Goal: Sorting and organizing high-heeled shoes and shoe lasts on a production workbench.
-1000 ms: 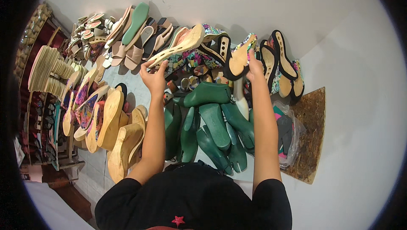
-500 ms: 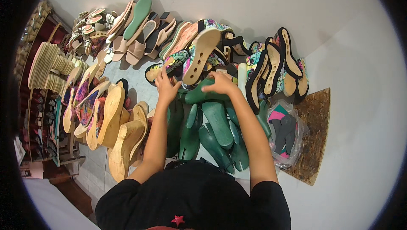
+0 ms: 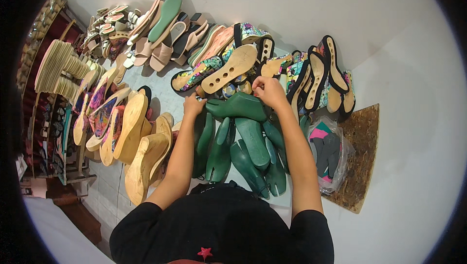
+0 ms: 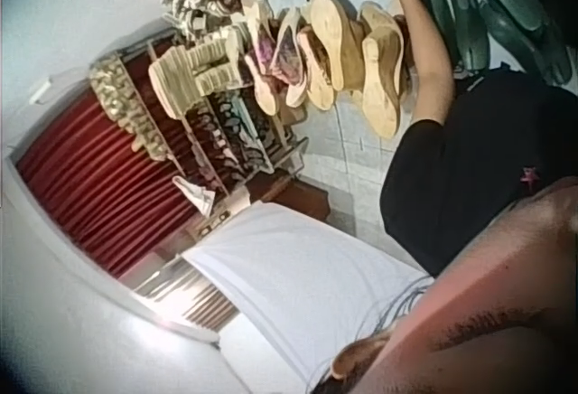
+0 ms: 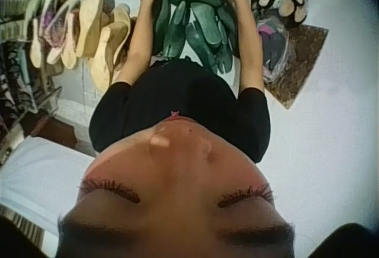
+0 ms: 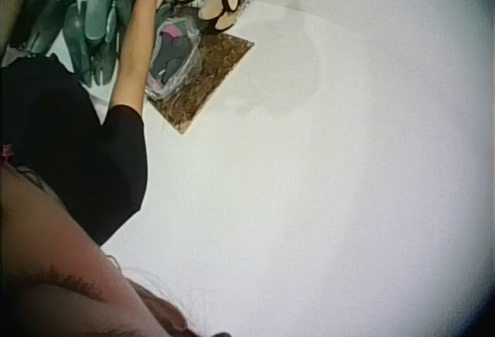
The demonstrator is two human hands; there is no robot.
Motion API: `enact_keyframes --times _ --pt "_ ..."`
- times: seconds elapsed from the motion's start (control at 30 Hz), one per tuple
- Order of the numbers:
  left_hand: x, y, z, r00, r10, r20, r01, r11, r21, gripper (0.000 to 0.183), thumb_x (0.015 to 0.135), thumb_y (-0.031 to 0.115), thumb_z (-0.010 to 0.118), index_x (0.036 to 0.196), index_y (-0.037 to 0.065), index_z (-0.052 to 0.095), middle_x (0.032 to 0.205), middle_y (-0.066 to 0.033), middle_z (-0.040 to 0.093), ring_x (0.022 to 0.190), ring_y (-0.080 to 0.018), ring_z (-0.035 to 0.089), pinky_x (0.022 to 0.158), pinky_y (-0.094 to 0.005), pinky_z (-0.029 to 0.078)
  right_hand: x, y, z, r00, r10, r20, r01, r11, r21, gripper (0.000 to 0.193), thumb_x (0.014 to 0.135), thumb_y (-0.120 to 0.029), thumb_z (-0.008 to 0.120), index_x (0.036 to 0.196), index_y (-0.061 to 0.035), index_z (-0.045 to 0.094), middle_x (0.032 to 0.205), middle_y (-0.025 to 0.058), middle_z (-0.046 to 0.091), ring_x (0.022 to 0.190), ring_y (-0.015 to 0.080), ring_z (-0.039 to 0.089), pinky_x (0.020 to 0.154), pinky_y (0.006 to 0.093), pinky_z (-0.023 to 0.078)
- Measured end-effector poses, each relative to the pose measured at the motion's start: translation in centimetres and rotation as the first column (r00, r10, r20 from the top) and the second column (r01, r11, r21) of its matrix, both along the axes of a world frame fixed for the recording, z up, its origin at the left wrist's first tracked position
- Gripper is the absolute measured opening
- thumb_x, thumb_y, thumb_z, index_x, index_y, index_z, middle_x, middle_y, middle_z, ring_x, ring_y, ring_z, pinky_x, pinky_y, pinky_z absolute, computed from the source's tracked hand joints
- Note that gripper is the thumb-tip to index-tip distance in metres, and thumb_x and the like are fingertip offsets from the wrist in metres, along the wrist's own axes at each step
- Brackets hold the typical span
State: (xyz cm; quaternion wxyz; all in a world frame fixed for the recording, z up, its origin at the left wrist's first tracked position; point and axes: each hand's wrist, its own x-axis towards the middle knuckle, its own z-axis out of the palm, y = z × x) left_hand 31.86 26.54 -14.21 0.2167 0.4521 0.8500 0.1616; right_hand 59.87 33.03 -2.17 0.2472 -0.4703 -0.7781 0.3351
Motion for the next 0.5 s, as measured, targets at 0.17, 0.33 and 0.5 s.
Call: enact_keyframes --times 0.17,0.33,0.5 --pt "-0.7 -0.2 -0.3 0.981 0.024 0.194 -0.061 0.98 0.19 0.04 0.068 0.031 0.072 0.095 0.002 0.064 0.098 -0.0217 0.059 0.097 -0.0359 0.056 0.085 -0.0419 0.046 1.6 0.2 -1.3 0.994 0.095 0.05 -0.088 0.987 -0.131 0.042 0.072 -0.023 0.072 0.102 0.0026 0.059 0.083 0.013 0.064 0.08 0.0212 0.063 0.073 0.0307 0.049" --pt "-1.9 -0.7 -0.7 0.997 0.079 0.021 -0.079 0.862 0.501 0.035 0.061 0.021 0.075 0.088 0.001 0.066 0.087 -0.018 0.063 0.083 -0.0303 0.061 0.074 -0.0372 0.048 0.8 -1.4 -2.0 0.906 0.231 0.354 -0.128 0.948 -0.291 0.076 0.057 -0.034 0.081 0.117 0.0041 0.055 0.108 0.0216 0.06 0.099 0.0311 0.059 0.087 0.0342 0.046" --pt "-2.9 -0.1 -0.3 0.978 0.128 0.167 -0.205 0.758 0.619 0.021 0.066 0.013 0.069 0.084 0.002 0.063 0.086 -0.0167 0.056 0.084 -0.0324 0.055 0.079 -0.0409 0.044 0.4 -2.5 -0.7 0.915 0.229 0.332 -0.163 0.963 -0.216 0.081 0.05 -0.034 0.083 0.116 0.0049 0.056 0.105 0.0252 0.061 0.098 0.0348 0.06 0.087 0.0367 0.046"
